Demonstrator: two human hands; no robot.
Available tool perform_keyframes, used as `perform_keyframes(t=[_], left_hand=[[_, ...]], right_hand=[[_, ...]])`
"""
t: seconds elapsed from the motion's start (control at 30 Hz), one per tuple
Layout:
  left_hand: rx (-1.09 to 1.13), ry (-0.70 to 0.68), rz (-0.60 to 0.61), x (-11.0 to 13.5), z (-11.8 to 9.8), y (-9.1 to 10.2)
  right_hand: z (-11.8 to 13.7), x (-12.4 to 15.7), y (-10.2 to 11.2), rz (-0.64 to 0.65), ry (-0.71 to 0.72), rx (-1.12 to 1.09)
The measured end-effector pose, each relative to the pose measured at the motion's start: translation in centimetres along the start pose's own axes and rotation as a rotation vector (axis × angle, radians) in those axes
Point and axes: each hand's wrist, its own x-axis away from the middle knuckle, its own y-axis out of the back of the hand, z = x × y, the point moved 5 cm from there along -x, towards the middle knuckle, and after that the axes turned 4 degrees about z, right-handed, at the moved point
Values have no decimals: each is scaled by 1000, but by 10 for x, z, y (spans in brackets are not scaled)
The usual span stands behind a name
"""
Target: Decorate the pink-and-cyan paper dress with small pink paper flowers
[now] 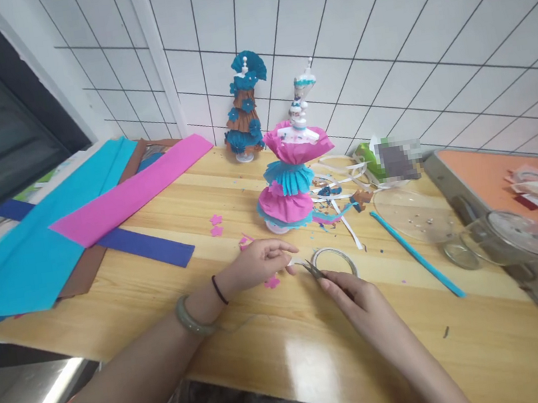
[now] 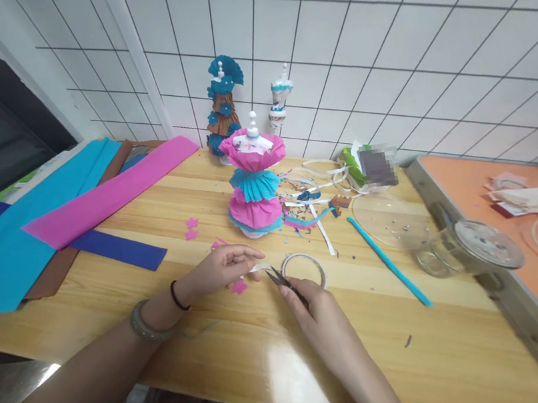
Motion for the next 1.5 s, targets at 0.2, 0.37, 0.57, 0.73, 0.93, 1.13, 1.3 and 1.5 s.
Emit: perform_keyframes(t=[0.2,0.37,0.57,0.73,0.93,1.13,1.3,1.5], left_hand=[[18,0,13,1,-3,-2],[83,3,33,2,-7,-2],[162,0,63,3,-7,-2],[160,-13,54,2,-8,-3],[164,-17,50,2,-10,-4],[228,-62,75,0,-6,-5],[217,-68,92,0,-6,-6],[216,-70,89,1,-7,-7]], right_hand=[[-1,0,-5,26,-2,-23],[0,1,-3,2,8,-38],[-1,4,-2,28,-1,-46],[-3,5,-1,10,8,-55],[2,5,-1,-1,19,-13],[3,3,-1,-20,50,-2],[6,1,-3,-24,46,34],[12,0,-5,-46,68,86]])
